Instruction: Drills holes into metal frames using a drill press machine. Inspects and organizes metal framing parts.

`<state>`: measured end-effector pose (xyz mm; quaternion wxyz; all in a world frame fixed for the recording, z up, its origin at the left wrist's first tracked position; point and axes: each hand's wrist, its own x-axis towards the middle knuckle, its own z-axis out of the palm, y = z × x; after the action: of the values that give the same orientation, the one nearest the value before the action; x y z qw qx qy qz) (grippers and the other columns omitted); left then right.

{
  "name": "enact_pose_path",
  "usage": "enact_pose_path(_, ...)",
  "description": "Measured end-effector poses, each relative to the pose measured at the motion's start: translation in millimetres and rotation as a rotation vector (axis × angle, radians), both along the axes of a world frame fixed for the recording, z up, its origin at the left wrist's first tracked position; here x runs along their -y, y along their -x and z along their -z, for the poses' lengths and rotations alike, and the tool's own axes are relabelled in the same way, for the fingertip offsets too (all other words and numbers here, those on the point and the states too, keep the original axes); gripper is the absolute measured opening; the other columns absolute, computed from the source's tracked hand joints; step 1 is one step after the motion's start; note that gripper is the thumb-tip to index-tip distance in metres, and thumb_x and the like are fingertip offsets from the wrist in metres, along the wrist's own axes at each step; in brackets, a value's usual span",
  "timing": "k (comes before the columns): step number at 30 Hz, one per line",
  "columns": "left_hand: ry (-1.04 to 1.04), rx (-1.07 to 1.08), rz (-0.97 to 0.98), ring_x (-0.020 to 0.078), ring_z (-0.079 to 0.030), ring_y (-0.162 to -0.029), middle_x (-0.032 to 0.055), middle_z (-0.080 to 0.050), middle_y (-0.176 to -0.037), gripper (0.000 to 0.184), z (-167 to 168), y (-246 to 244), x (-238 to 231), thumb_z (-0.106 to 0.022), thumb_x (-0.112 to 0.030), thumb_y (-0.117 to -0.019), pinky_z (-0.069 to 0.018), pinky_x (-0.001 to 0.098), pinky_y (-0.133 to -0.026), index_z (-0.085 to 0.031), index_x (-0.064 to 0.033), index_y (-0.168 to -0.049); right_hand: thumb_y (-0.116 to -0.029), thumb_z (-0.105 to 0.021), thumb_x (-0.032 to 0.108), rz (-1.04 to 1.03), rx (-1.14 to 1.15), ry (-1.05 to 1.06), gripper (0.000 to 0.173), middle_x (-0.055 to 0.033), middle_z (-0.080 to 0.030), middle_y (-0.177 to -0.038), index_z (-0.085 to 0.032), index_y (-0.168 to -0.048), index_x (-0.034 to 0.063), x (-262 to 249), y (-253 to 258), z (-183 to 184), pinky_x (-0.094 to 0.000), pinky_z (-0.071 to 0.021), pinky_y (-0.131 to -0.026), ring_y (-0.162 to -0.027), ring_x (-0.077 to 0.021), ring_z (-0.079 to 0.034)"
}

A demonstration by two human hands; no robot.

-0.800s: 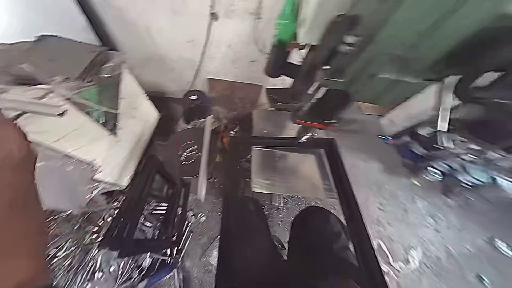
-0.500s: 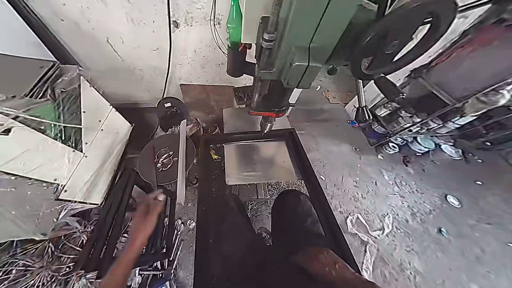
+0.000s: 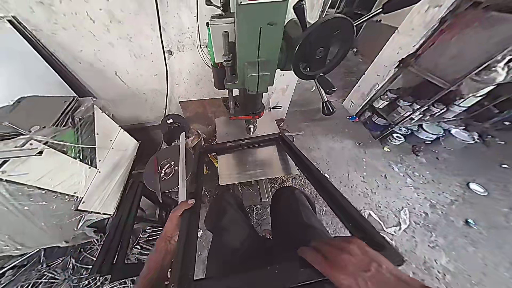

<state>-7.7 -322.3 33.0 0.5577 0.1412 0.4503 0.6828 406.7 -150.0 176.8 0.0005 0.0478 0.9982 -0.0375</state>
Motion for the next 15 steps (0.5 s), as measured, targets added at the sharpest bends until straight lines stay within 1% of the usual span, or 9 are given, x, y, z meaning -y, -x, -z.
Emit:
enact_pose_path(3,-0.028,0.004,0.06,0.0146,-0.068,-0.063,0.0115,-0.075,-0.095,0.054,-33,-12,4,-0.077,-0.053,-0.0812,-0.0575,0.0302,-0.052,-0.072,-0.0112,-0.114,-0.0937,-0.061,0.024,0.08,-0.098,-0.148,0.016,-0.0096,-0.066,-0.074,-0.067,-0.102,0.011,-5,-16,-57,-0.0452,-0.0505,-0.047,-0.061,-0.0297,-0.066)
enact_pose_path(5,-0.069,0.009,0.141,0.0135,-0.066,-0.063,0.0136,-0.075,-0.102,0.058,-51,-20,2,-0.069,-0.06,-0.0876,-0.0546,0.0279,-0.052,-0.07,-0.0113,-0.119,-0.0957,-0.058,0.024,0.115,-0.16,-0.226,0.016,-0.0093,-0.063,-0.068,-0.066,-0.098,0.0107,-11,-27,-90,-0.0454,-0.0477,-0.046,-0.056,-0.0298,-0.063)
enact_pose_path(6,-0.117,0.017,0.2,0.0129,-0.066,-0.062,0.0136,-0.075,-0.1,0.06,-58,-23,-2,-0.064,-0.063,-0.0914,-0.0542,0.0273,-0.052,-0.069,-0.0109,-0.121,-0.0955,-0.058,0.026,0.13,-0.158,-0.246,0.017,-0.0099,-0.063,-0.067,-0.066,-0.098,0.0106,-12,-33,-106,-0.0463,-0.0473,-0.047,-0.055,-0.0304,-0.063)
enact_pose_path(9,-0.321,0.113,0.333,0.0086,-0.06,-0.052,0.0069,-0.067,-0.076,0.066,-76,-39,-24,-0.053,-0.064,-0.0984,-0.0522,0.0224,-0.047,-0.065,-0.0048,-0.126,-0.097,-0.059,0.028,0.21,-0.079,-0.188,0.024,-0.0157,-0.064,-0.07,-0.068,-0.108,0.0085,-10,-57,-143,-0.0532,-0.048,-0.053,-0.058,-0.036,-0.063)
enact_pose_path(11,-0.226,0.127,0.157,0.0007,-0.051,-0.044,-0.0008,-0.059,-0.062,0.045,-124,-90,-43,-0.062,-0.043,-0.0964,-0.0422,0.0121,-0.042,-0.07,-0.0019,-0.112,-0.0968,-0.057,0.035,0.28,-0.094,-0.155,0.03,-0.0149,-0.066,-0.072,-0.068,-0.113,0.012,-12,-84,-145,-0.0547,-0.0481,-0.052,-0.06,-0.0355,-0.064)
enact_pose_path(12,-0.218,0.064,0.154,-0.002,-0.05,-0.043,-0.0027,-0.056,-0.06,0.032,-141,-106,-56,-0.06,-0.031,-0.0976,-0.0416,0.0087,-0.043,-0.067,-0.0009,-0.109,-0.0954,-0.057,0.038,0.326,-0.109,-0.134,0.033,-0.0148,-0.067,-0.074,-0.067,-0.114,0.0127,-13,-99,-145,-0.0553,-0.0483,-0.053,-0.061,-0.035,-0.065)
enact_pose_path(13,-0.264,-0.018,0.226,-0.0014,-0.056,-0.048,-0.0014,-0.06,-0.063,0.031,-145,-108,-71,-0.056,-0.024,-0.1024,-0.0467,0.0089,-0.048,-0.066,0.0031,-0.114,-0.0944,-0.059,0.039,0.383,-0.104,-0.083,0.037,-0.0173,-0.068,-0.079,-0.067,-0.116,0.0103,-11,-111,-148,-0.0574,-0.0499,-0.056,-0.065,-0.0365,-0.067)
enact_pose_path(14,-0.278,-0.119,0.264,-0.0006,-0.06,-0.051,-0.0002,-0.064,-0.064,0.029,-144,-108,-88,-0.049,-0.018,-0.1056,-0.0502,0.0104,-0.051,-0.067,0.0045,-0.112,-0.0934,-0.062,0.036,0.46,-0.089,-0.014,0.039,-0.0205,-0.07,-0.086,-0.066,-0.118,0.006,-7,-121,-154,-0.0592,-0.0523,-0.062,-0.073,-0.0381,-0.069)
enact_pose_path(15,-0.276,-0.144,0.262,0.0031,-0.063,-0.055,0.0027,-0.067,-0.066,0.029,-139,-109,-100,-0.042,-0.012,-0.1059,-0.0525,0.0156,-0.056,-0.066,0.0043,-0.103,-0.0917,-0.068,0.029,0.588,-0.072,0.07,0.038,-0.02,-0.071,-0.098,-0.066,-0.12,0.004,-2,-133,-157,-0.0578,-0.0547,-0.076,-0.087,-0.0355,-0.07)
